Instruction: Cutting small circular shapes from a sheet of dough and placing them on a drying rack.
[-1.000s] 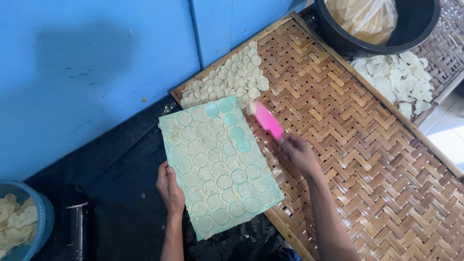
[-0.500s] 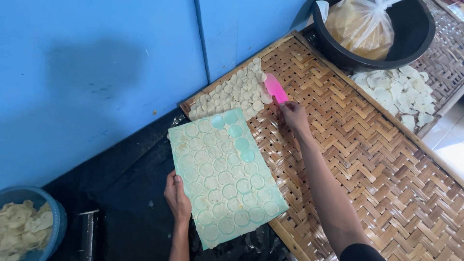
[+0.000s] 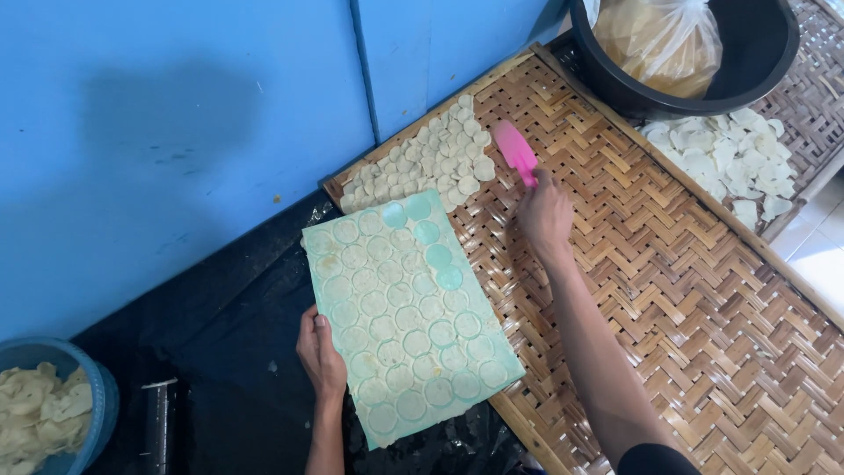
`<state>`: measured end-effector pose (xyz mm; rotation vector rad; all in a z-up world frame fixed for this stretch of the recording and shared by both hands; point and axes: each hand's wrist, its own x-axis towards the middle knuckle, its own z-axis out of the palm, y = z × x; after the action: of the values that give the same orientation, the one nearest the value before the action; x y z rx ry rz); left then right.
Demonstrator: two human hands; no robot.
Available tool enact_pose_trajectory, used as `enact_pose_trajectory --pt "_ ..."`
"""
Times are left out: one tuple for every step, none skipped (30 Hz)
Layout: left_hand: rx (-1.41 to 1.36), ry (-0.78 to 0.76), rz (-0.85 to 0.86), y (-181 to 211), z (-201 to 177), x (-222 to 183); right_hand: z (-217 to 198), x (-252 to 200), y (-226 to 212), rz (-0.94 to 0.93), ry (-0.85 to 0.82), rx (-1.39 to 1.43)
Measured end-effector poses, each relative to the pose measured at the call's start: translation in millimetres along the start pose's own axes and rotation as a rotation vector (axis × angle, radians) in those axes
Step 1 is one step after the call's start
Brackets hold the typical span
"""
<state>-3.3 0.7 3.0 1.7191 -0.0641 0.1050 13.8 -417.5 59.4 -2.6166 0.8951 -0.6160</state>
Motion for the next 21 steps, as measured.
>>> enact_pose_trajectory --pt "0.000 0.000 -0.001 1 0 0 -2 -8 4 0.000 -0.001 -0.001" --pt "-0.002 -0.003 -0.005 2 -1 1 -4 -16 8 0.018 -0.025 0.053" --pt "-0.005 -0.004 -0.010 2 -1 0 -6 -24 13 0.034 -0.050 0.104" --pt "-0.007 -0.002 -0.013 3 -1 0 -22 -39 4 0.032 -0.053 0.101" --pt "-0.006 -0.004 -0.007 5 0 0 -37 -56 -4 0.109 -0.196 0.214" --pt "-0.006 -0.005 -0.001 6 0 0 -53 -72 -12 0.187 -0.340 0.327" --pt "-0.003 -0.008 -0.010 5 0 -1 -53 -90 -8 0.193 -0.347 0.322" --pt "-0.015 -0.012 -0.021 5 -1 -2 -53 -109 -5 0.095 -0.367 0.335" --pt "-0.028 -0.013 -0.027 5 -1 -1 -53 -125 -2 -0.006 -0.383 0.350" --pt "-0.027 -0.013 -0.031 6 0 1 -63 -132 -9 -0.005 -0.386 0.349" --pt "-0.025 -0.014 -0.009 7 0 0 -73 -140 -15 0.061 -0.486 0.284" --pt "-0.023 -0.014 0.012 8 0 0 -83 -148 -22 0.127 -0.584 0.218" --pt "-0.021 -0.015 0.006 8 0 0 -89 -154 -21 0.130 -0.589 0.216" --pt "-0.021 -0.014 0.009 9 1 1 -96 -159 -20 0.080 -0.551 0.220" --pt "-0.020 -0.014 0.011 9 1 1 -102 -165 -18 0.029 -0.513 0.224" --pt "-0.019 -0.015 0.005 9 0 0 -105 -166 -14 0.032 -0.518 0.221" --pt "0.001 -0.015 0.003 8 0 0 -108 -168 -9 0.042 -0.538 0.197" --pt "0.021 -0.015 0.001 8 0 0 -111 -169 -5 0.052 -0.559 0.172" --pt "0.020 -0.017 -0.003 10 0 1 -119 -168 -7 0.054 -0.560 0.169" --pt "0.016 -0.018 0.002 11 0 1 -126 -167 -9 0.089 -0.566 0.135" --pt "0.013 -0.020 0.005 13 0 1 -134 -166 -11 0.123 -0.572 0.102"
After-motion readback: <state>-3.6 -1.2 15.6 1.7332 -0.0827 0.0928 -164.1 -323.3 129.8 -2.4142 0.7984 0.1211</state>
